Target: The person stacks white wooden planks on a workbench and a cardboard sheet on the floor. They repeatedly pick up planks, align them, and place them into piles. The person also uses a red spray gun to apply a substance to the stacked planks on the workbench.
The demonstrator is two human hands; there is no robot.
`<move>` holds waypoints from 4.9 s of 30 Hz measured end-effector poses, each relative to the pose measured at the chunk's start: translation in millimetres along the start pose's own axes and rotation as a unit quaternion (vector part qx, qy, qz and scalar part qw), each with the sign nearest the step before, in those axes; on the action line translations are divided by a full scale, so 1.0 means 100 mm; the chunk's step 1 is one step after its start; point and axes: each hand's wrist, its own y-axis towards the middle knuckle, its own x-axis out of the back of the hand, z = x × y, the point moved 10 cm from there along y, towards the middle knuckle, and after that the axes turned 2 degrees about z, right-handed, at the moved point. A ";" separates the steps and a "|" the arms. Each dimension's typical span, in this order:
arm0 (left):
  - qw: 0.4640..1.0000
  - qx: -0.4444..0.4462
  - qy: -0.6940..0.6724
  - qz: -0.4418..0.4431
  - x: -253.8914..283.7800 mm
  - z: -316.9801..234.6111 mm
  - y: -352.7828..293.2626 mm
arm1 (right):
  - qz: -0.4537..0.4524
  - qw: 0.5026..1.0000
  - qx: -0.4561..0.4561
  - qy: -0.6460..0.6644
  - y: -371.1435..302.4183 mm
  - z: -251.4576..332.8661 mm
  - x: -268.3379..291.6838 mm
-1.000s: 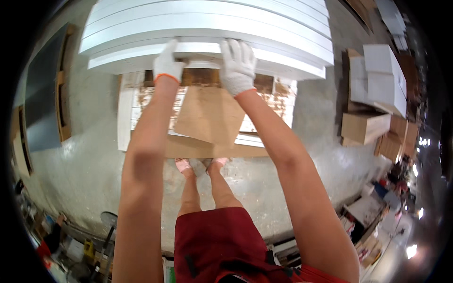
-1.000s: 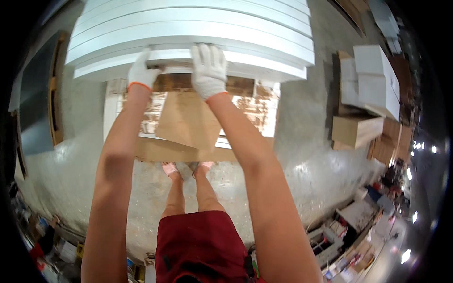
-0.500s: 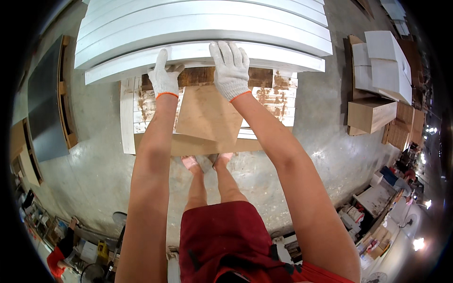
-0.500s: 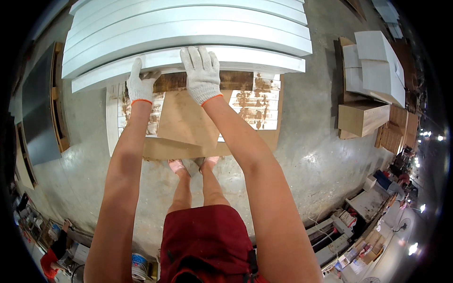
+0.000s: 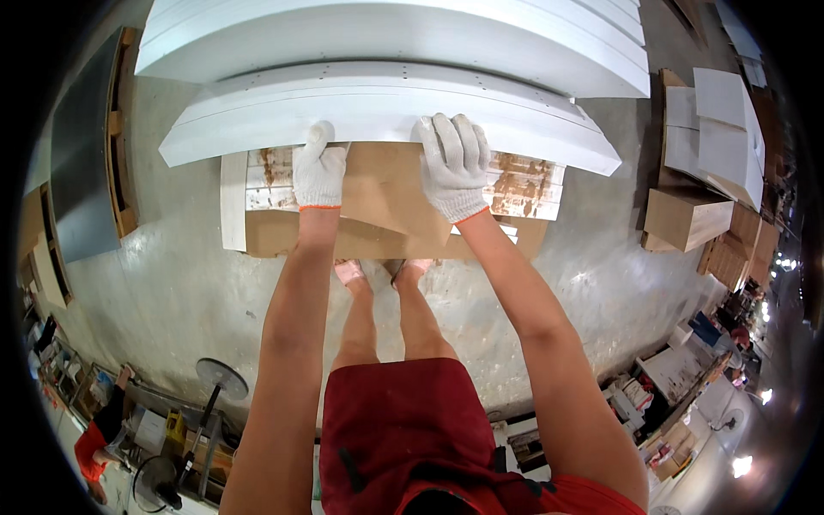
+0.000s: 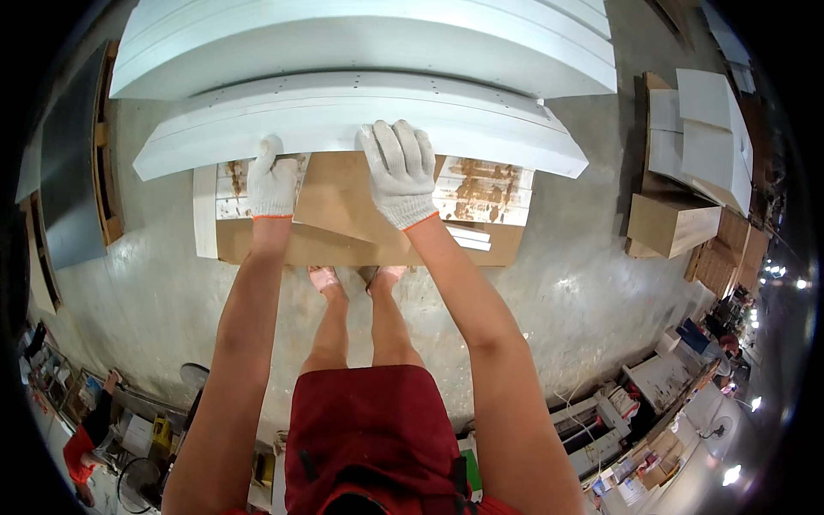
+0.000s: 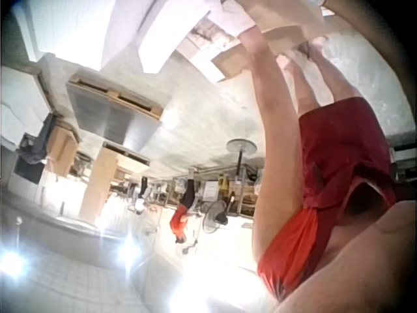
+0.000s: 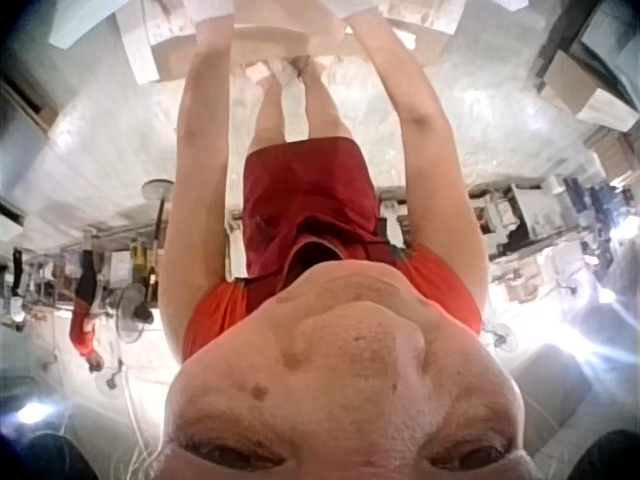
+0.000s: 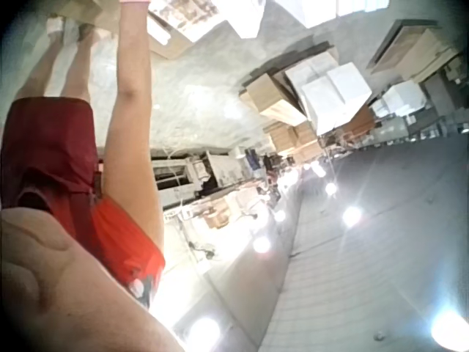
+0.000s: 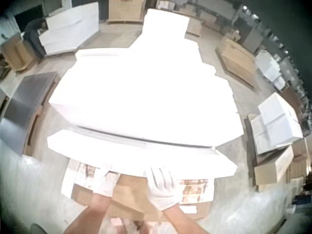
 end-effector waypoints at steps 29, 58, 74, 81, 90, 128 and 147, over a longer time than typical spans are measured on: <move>0.943 0.281 0.173 -0.045 0.87 0.59 -0.85 | 0.319 0.942 -0.016 0.103 -0.87 -0.25 -0.63; 0.906 0.173 0.373 0.096 0.22 0.26 -0.84 | 0.283 0.951 -0.119 0.040 -0.49 -0.31 -1.03; 0.423 -0.258 0.821 0.282 -0.57 0.26 -0.51 | 0.390 0.914 -0.050 0.098 -0.41 -0.45 -1.24; 0.381 -0.214 0.853 0.284 -0.57 0.35 -0.41 | 0.456 0.885 -0.056 0.077 -0.45 -0.45 -1.31; 0.655 -0.259 0.683 0.194 -0.41 -0.19 -0.02 | 0.280 0.956 -0.084 0.026 -0.14 -0.80 -1.16; 0.460 0.132 0.784 0.395 -0.75 -0.26 0.81 | 0.686 0.598 -0.134 0.392 -0.20 -1.02 -1.84; 0.489 -0.275 0.760 0.328 -0.65 -0.32 -0.14 | 0.693 0.696 -0.030 0.186 -0.43 -0.83 -1.71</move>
